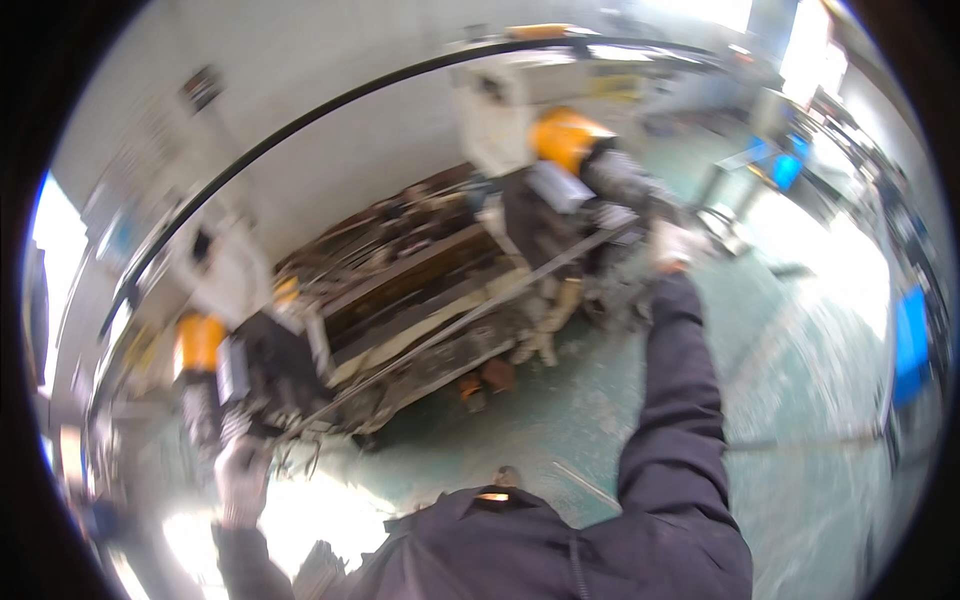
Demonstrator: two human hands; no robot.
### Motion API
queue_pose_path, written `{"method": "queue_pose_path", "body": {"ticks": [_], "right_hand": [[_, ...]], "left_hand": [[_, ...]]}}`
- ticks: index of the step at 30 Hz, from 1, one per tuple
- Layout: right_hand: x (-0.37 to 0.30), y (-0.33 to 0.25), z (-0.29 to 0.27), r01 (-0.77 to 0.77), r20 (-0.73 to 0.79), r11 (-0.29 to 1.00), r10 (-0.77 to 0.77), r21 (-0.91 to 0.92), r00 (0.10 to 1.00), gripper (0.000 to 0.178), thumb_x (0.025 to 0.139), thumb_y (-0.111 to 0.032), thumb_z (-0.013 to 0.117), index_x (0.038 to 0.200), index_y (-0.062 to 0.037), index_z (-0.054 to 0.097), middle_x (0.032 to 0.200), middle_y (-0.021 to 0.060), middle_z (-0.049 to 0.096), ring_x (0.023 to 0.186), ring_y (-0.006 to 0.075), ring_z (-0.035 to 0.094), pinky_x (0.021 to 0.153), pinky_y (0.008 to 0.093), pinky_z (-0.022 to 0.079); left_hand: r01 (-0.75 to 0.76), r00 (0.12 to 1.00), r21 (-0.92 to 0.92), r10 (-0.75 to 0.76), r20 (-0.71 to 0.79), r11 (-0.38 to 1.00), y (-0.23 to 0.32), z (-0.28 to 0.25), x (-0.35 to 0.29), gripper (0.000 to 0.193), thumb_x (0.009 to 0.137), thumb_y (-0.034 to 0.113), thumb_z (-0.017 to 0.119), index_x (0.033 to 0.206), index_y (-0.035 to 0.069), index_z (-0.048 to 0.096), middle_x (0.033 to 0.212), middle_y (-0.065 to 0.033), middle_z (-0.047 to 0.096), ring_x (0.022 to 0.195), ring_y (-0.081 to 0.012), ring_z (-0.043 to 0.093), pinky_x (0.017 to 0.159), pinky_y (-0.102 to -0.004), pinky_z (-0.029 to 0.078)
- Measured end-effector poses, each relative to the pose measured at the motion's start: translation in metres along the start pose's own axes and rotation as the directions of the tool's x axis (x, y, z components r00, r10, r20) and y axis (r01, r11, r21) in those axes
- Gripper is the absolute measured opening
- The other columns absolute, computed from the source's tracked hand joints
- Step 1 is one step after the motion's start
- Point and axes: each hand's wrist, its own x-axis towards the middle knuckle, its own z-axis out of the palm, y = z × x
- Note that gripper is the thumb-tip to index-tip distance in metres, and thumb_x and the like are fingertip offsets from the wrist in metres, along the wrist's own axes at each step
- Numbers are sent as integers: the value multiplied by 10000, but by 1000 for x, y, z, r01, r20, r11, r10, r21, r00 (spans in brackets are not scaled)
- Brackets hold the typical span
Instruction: The person operates a manual metal rod bending machine in a workshop. They insert rods, adjust the machine with a wrench, and bend the rods into curved shapes, then remove and place them aside.
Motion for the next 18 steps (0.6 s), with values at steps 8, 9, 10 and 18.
{"method": "queue_pose_path", "body": {"ticks": [8,9,10,18], "right_hand": [[57,36,19,-197,177,830,121,522,977,417,1125,-391,768,1412,-90,795,1251,99,838,1088,207,801,944,352,648],[62,36,20,-121,122,899,76,421,990,380,1130,-392,764,1390,-118,802,1218,61,833,1036,171,782,898,326,637],[66,37,23,-173,140,902,127,395,982,344,1135,-394,759,1368,-145,808,1185,23,828,983,135,763,852,299,626],[97,39,15,-107,175,950,56,294,983,443,1129,-497,730,1393,-142,755,1229,8,795,1063,185,763,908,447,636]], "left_hand": [[131,989,74,-125,-73,989,-81,-73,-23,176,1024,175,787,1001,3,814,868,-207,752,800,-377,748,744,-463,587],[137,989,119,-128,-79,983,-91,-81,-25,188,1019,198,803,1002,12,817,874,-205,749,809,-387,746,747,-470,584],[138,989,162,-127,-80,977,-102,-88,-26,201,1015,221,819,1003,20,819,881,-204,746,818,-396,743,750,-477,581],[166,982,92,-156,-106,982,-169,-114,-31,228,986,228,831,995,5,782,967,-218,732,900,-447,725,815,-501,590]]}}
